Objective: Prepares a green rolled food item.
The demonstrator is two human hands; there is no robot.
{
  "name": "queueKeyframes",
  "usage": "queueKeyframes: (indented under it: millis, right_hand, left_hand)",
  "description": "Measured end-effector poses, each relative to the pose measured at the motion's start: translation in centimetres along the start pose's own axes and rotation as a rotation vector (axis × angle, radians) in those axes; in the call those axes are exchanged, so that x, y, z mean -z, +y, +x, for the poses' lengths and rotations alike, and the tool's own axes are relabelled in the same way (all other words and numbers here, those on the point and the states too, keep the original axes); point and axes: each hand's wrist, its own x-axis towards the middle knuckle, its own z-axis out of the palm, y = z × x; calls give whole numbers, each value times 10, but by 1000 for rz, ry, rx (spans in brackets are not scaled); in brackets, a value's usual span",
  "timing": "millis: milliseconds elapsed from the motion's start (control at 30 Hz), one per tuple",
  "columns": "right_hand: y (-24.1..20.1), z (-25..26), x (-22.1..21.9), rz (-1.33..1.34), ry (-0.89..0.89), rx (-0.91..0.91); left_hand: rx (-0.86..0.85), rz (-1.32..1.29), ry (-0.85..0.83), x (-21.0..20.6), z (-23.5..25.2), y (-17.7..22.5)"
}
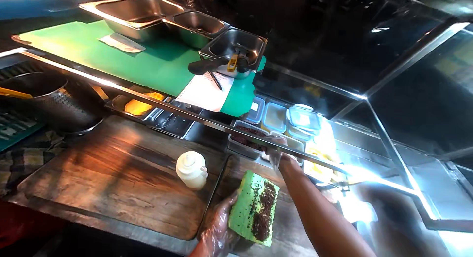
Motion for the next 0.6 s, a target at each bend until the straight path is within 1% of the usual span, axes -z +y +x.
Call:
queueKeyframes:
  millis: [33, 100, 167, 267, 367, 433, 500, 533, 567, 600]
  right_hand:
    - [-4, -18, 5, 66, -22, -22]
    - [-20, -69, 19, 160, -52, -139]
    - [-18, -108, 31, 236, -53, -190]
    - [13, -155, 38, 312, 5, -291]
    - [49, -189, 29, 287, 104, -323]
    - [71, -206, 21, 62, 142, -211]
    - [82, -219, 12, -182, 209, 27]
    - [87, -222, 8, -240, 262, 130]
    - [91, -221, 5, -254, 303, 173]
    - [92, -219, 6, -209, 309, 131]
  left_hand:
    - [-7, -6, -25, 2, 1, -1]
    - [-4, -45, -58, 2, 0, -1]
    - [2, -86, -77, -3, -2, 1]
    - [-12, -48, -42, -6, -2, 2]
    - [-38, -7, 92, -12, -3, 3]
    - [-29, -21, 85, -11, -3, 2]
    - [-40, -17, 78, -12, -3, 2]
    - [-43, -17, 86, -13, -3, 2]
    - [-43, -22, 90, -13, -4, 1]
    - [-46, -27, 96, -13, -4, 1]
